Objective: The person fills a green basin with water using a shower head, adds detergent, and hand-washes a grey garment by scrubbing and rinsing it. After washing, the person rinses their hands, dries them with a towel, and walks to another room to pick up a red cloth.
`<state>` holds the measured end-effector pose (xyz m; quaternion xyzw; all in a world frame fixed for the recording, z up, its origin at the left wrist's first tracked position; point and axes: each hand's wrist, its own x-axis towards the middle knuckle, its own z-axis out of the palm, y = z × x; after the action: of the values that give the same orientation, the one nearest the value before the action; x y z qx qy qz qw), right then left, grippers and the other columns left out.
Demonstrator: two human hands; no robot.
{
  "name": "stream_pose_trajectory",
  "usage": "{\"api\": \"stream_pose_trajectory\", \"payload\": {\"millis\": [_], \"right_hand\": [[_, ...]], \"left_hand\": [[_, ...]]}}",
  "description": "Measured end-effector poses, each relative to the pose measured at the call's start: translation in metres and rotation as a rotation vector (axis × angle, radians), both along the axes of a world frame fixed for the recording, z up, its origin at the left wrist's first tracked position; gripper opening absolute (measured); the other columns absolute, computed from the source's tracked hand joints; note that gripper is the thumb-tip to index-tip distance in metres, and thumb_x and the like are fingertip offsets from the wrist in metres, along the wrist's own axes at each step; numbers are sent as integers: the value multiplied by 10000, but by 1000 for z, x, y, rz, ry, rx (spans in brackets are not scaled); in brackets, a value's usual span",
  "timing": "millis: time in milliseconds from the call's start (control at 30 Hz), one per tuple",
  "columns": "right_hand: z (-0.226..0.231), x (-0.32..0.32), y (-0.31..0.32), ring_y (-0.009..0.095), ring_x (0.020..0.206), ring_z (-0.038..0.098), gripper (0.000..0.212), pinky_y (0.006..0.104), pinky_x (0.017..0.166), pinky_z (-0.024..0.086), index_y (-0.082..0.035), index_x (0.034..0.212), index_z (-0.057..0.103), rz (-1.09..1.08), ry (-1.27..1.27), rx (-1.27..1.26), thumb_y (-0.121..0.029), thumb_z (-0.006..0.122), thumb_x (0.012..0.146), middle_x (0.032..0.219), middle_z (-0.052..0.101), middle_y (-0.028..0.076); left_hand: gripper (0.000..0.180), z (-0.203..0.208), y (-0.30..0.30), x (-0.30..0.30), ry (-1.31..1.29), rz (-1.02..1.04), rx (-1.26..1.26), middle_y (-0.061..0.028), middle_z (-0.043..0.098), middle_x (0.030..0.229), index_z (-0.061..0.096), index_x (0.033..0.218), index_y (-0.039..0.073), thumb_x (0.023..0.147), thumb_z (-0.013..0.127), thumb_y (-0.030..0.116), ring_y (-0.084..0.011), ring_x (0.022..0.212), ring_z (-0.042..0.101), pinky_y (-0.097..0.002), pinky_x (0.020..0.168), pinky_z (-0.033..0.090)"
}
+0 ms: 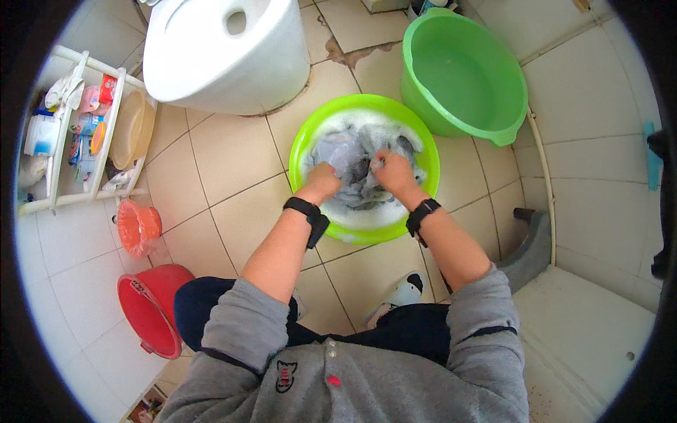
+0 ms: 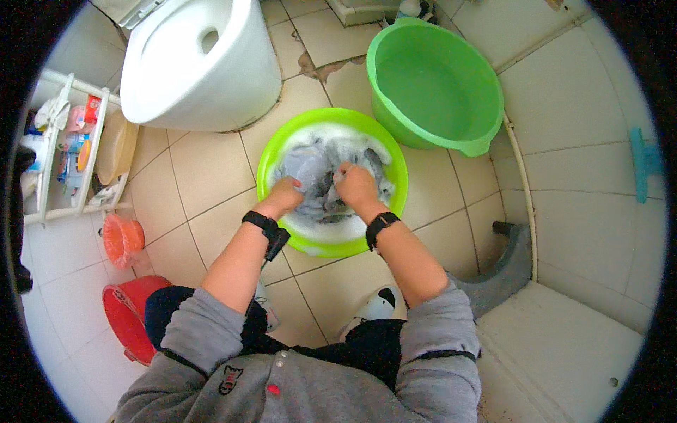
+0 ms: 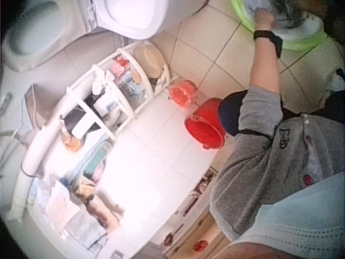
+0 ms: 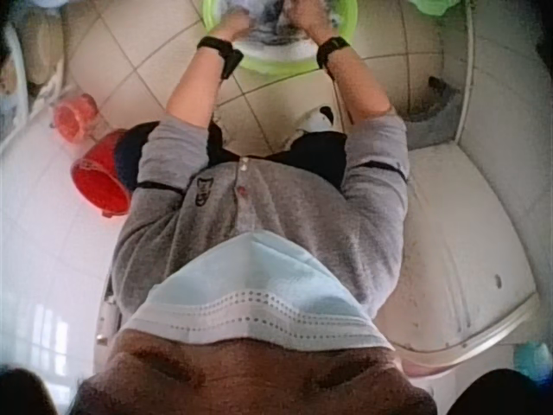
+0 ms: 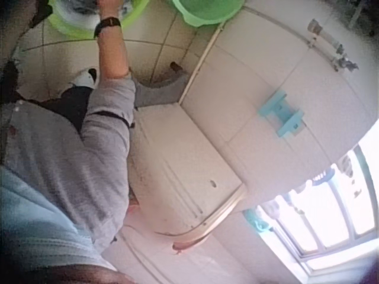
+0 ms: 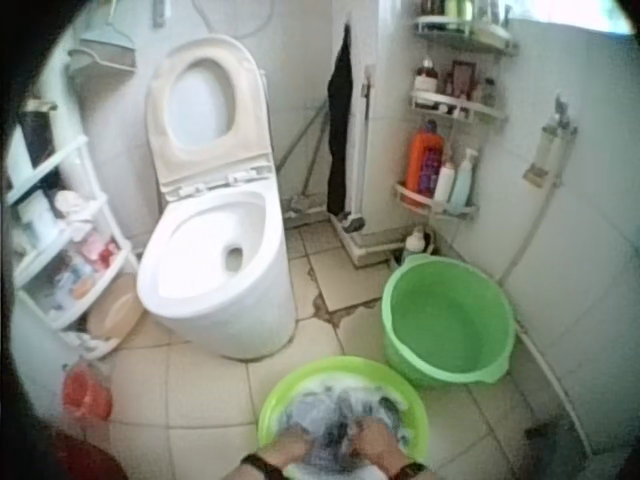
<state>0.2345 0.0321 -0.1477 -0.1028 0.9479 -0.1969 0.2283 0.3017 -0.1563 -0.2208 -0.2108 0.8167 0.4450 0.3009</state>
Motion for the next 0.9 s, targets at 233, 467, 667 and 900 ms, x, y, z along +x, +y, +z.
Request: {"api": "stream_pose_trajectory", "payload": {"millis": [233, 467, 667, 900], "right_hand": [[62, -46, 11, 208, 700, 530, 216, 363, 680, 461, -6, 898, 565, -257, 39, -614, -217, 588, 935, 739, 554, 96], [102, -60, 11, 193, 749, 552, 339, 354, 704, 474, -4, 991, 568, -360, 50, -680, -320, 659, 909, 800, 583, 112], [68, -37, 26, 332, 962, 671, 620, 410, 872, 510, -12, 1237, 636, 10, -166, -21, -444, 748, 806, 1036, 694, 236], [51, -33, 51, 184, 756, 591, 255, 332, 690, 479, -43, 901, 653, -209, -438, -458, -262, 721, 789, 824, 634, 56]], "left_hand": [[327, 30, -51, -20, -243, -49, 247, -101, 683, 988, 697, 1044, -25, 869, 703, 251, -221, 903, 647, -376, 754, 554], [218, 50, -54, -33, 74, 386, 652, -60, 630, 1030, 590, 1051, 48, 988, 531, 248, -196, 956, 602, -350, 900, 498], [199, 72, -31, -38, 116, 787, 1136, -34, 628, 1100, 565, 1114, 118, 1006, 468, 253, -191, 1058, 585, -374, 962, 460], [260, 117, -22, -49, 117, 966, 1083, -24, 658, 1146, 597, 1129, 140, 1011, 439, 310, -216, 1109, 592, -422, 1027, 412]]}}
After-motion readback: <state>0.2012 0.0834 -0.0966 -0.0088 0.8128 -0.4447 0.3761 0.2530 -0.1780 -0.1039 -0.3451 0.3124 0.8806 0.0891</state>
